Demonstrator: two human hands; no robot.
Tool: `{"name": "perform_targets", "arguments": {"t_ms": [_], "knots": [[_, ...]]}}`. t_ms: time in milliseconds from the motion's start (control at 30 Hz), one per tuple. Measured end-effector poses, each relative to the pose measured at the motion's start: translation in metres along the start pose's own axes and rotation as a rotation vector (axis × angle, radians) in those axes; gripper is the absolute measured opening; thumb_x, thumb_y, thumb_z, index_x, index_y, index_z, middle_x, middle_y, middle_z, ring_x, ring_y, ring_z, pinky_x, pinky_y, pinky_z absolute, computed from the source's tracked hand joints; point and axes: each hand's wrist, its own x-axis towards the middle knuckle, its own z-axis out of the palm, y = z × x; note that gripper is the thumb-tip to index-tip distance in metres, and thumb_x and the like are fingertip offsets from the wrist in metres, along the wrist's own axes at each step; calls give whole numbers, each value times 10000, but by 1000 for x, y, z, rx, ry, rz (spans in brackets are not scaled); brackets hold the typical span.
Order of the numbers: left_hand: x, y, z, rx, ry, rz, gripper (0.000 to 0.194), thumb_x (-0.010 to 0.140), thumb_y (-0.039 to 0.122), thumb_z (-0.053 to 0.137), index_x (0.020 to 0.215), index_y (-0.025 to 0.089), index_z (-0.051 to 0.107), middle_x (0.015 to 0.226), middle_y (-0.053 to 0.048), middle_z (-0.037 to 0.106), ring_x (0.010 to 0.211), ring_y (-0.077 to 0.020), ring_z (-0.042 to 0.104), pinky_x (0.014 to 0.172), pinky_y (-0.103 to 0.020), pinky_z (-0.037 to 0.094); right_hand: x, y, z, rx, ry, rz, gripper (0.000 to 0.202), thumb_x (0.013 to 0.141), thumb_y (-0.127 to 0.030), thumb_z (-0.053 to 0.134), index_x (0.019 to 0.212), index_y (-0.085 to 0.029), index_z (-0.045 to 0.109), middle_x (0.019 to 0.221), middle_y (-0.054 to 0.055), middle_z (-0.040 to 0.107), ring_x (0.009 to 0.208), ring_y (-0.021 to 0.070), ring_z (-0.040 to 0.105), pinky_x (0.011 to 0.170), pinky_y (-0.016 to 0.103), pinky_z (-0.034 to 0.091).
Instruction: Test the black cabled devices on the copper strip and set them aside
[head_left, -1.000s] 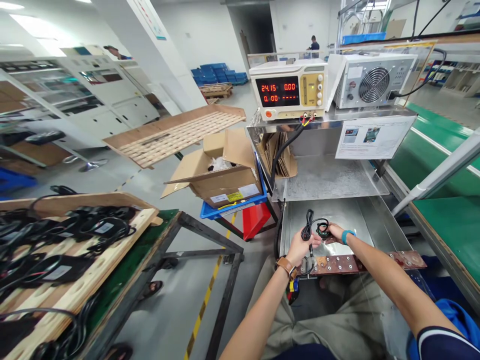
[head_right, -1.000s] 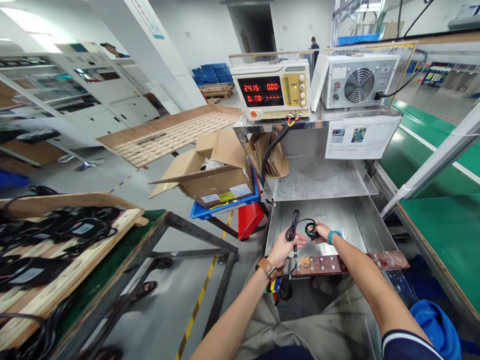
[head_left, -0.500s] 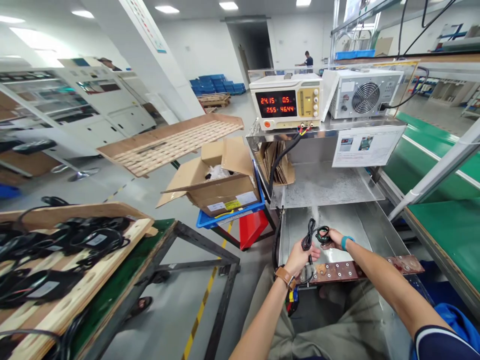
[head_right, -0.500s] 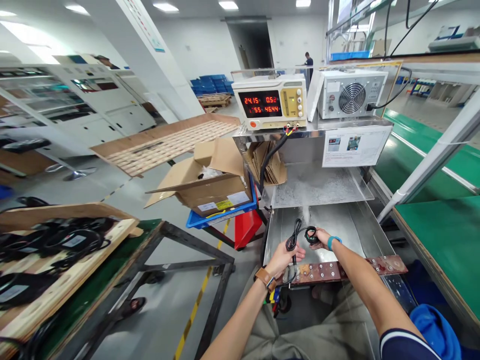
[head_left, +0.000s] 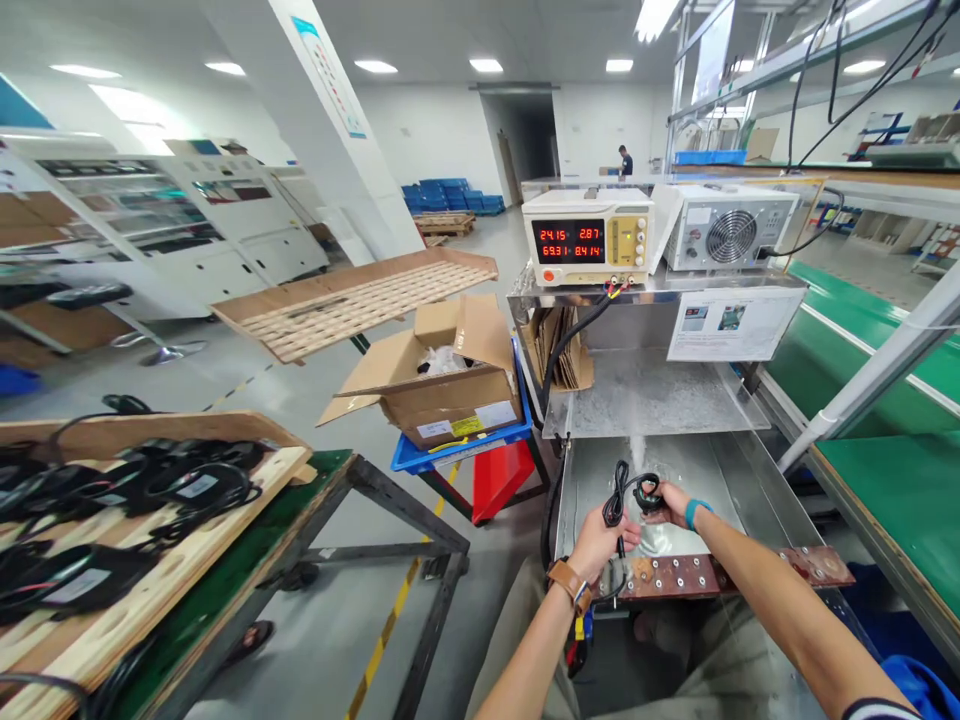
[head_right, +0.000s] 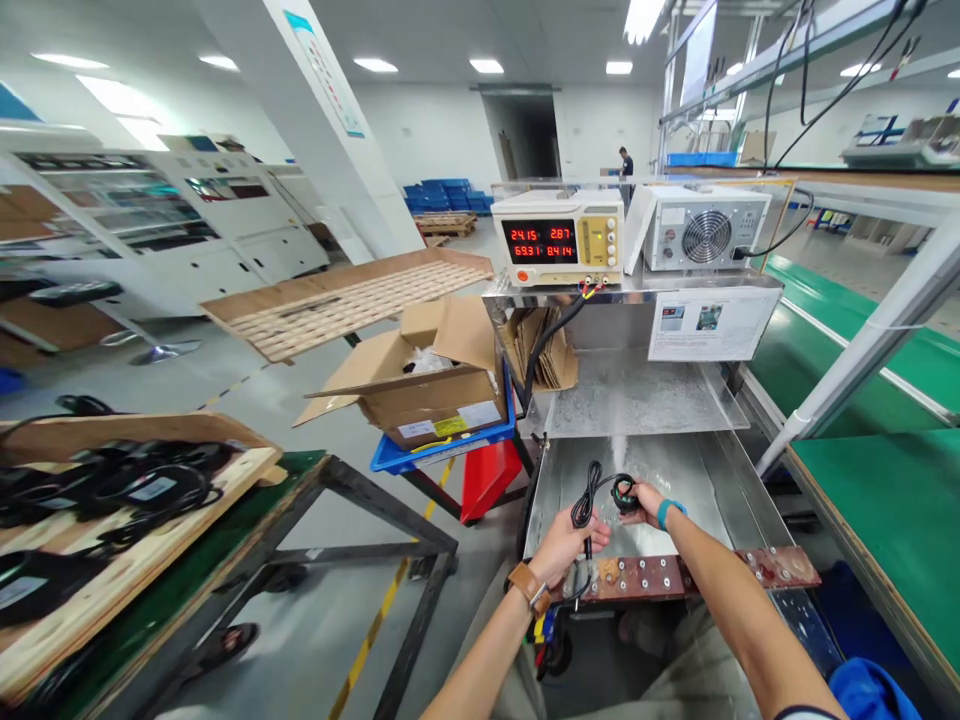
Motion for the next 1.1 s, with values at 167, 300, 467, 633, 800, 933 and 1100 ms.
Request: {"name": "perform_targets", "arguments": {"t_ms": [167,300,467,633,800,933,1100], "knots": [[3,-2,-2,21,-5,-10,432,701,482,717,896,163,501,742,-78,694,638,-192,676,604,-281,501,0,4,6,-15,0,-20,172,873,-249,632,981,-164,530,727,30,579,561,165,585,579,342,586],[3,-3,-3,32,13,11,452,690,506,714,897,169,495,729,-72,691,639,-198,678,596,-277,486,-1,4,6,-30,-16,-28,228,835,-269,692,978,-155,557,757,47,599,585,168,598,605,340,585],[3,-4,-3,11,-1,0,470,677,522,716,893,175,484,715,-65,688,628,-198,677,584,-273,477,-5,2,5,-36,-19,-12,316,830,-341,712,1047,-169,558,758,51,605,583,186,614,598,353,580],[5,-5,-4,6,-2,12,483,673,534,723,892,172,490,703,-61,682,618,-195,677,581,-274,482,-4,2,5,-29,-17,-23,280,852,-326,698,1019,-172,534,777,42,599,606,175,617,611,338,587],[6,-6,-4,2,2,11,509,656,547,739,893,167,496,717,-69,682,612,-184,672,588,-278,491,1,4,5,-33,-9,-16,217,871,-289,653,994,-174,516,725,23,574,555,169,602,604,360,593],[6,-4,-2,10,-5,3,506,653,541,746,880,166,494,723,-70,683,610,-182,673,584,-274,493,4,5,1,-22,10,-26,176,877,-247,635,964,-171,503,751,27,579,577,168,611,602,349,595],[5,-3,0,-3,-4,6,463,700,502,740,899,159,501,754,-79,692,633,-173,675,604,-269,502,3,3,-4,-18,28,-3,239,870,-254,659,1027,-181,493,783,41,598,607,212,645,601,389,598]]}}
